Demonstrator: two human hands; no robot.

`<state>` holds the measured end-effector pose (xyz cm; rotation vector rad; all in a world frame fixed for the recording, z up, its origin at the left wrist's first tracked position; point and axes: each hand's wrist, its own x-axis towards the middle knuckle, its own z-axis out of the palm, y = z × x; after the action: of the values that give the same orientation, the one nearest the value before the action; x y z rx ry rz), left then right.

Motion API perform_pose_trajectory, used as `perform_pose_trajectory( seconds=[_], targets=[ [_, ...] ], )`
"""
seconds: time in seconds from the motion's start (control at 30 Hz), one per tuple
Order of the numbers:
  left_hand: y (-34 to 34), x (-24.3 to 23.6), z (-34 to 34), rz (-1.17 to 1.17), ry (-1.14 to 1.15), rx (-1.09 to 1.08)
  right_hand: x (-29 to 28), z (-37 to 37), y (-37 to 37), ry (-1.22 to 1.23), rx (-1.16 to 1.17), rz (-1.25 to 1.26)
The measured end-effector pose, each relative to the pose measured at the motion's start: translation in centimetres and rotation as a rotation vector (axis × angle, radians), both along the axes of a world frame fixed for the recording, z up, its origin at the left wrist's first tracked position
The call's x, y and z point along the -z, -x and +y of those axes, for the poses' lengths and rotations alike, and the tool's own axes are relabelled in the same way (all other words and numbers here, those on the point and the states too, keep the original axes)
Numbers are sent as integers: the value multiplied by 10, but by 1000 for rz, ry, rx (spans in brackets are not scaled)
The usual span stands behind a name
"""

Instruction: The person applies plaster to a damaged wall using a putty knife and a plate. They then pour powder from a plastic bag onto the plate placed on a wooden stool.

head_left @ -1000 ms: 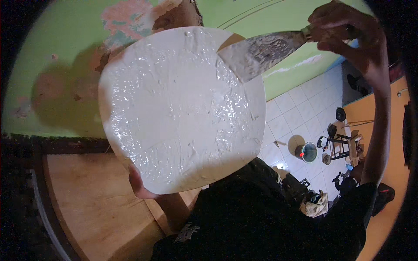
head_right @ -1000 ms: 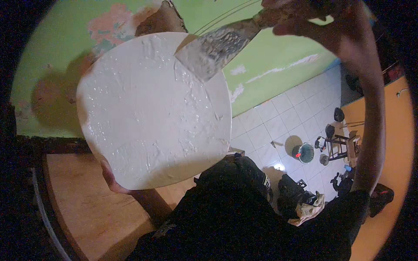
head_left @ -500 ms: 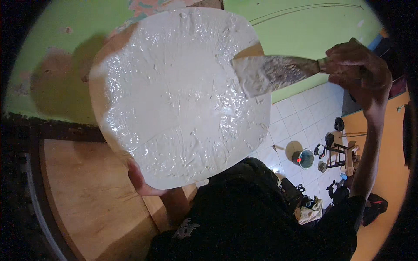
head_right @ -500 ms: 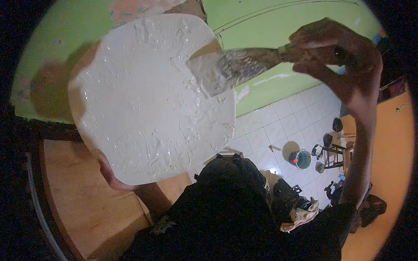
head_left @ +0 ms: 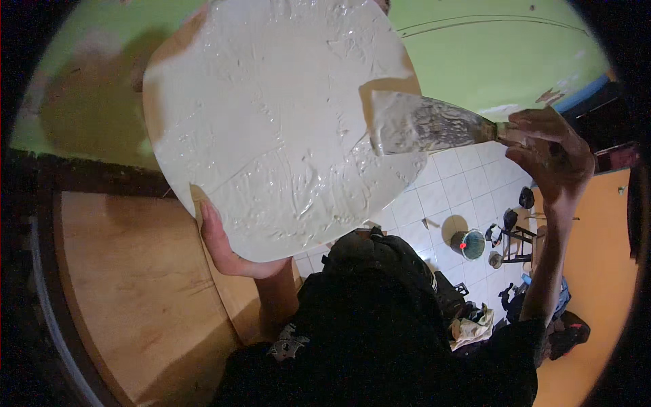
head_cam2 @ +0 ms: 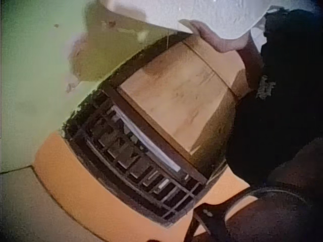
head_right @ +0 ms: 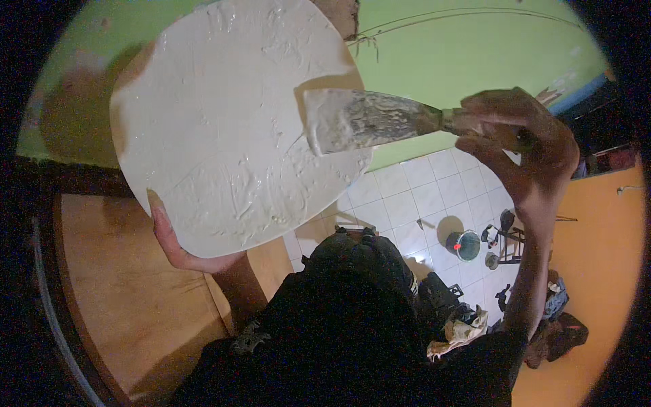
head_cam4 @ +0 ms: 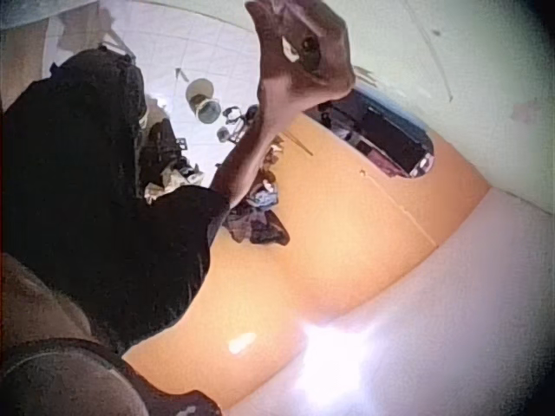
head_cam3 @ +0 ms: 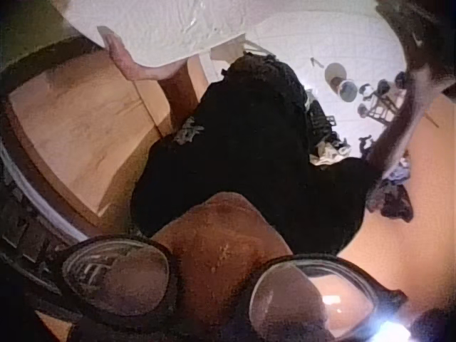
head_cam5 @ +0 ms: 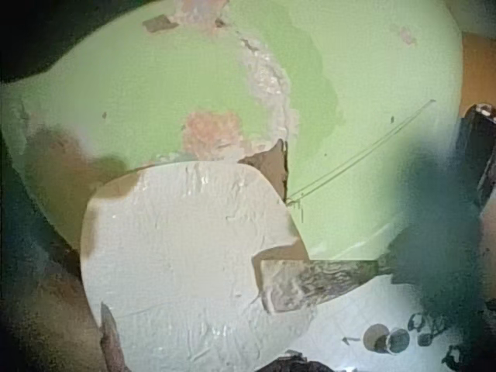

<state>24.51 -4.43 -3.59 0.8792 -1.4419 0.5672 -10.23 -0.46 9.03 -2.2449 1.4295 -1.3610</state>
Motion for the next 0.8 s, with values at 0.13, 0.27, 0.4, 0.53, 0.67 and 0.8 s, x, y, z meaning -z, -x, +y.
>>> perform_pose_trajectory(
  seconds=[0.13,0.27,0.4,0.53,0.67,0.8],
  targets=[
    [-10,5,-11,-3,75,137,15,-6,-28,-32,-82,-37],
    [-11,-1,-1,13,-43,55,28,-1,-59,-61,-21,-70],
    [-7,22,-6,26,-63,-1,61,5,-76,-74,50,-181],
    [-2,33,-8,-37,-32,-140,66,19,-105,-61,192,-244],
    [-3,10,-6,-101,30,-259,47,45,-123,7,360,-243],
    [-2,9,-14,-87,162,-382,47,68,-133,0,332,-62]
  ],
)
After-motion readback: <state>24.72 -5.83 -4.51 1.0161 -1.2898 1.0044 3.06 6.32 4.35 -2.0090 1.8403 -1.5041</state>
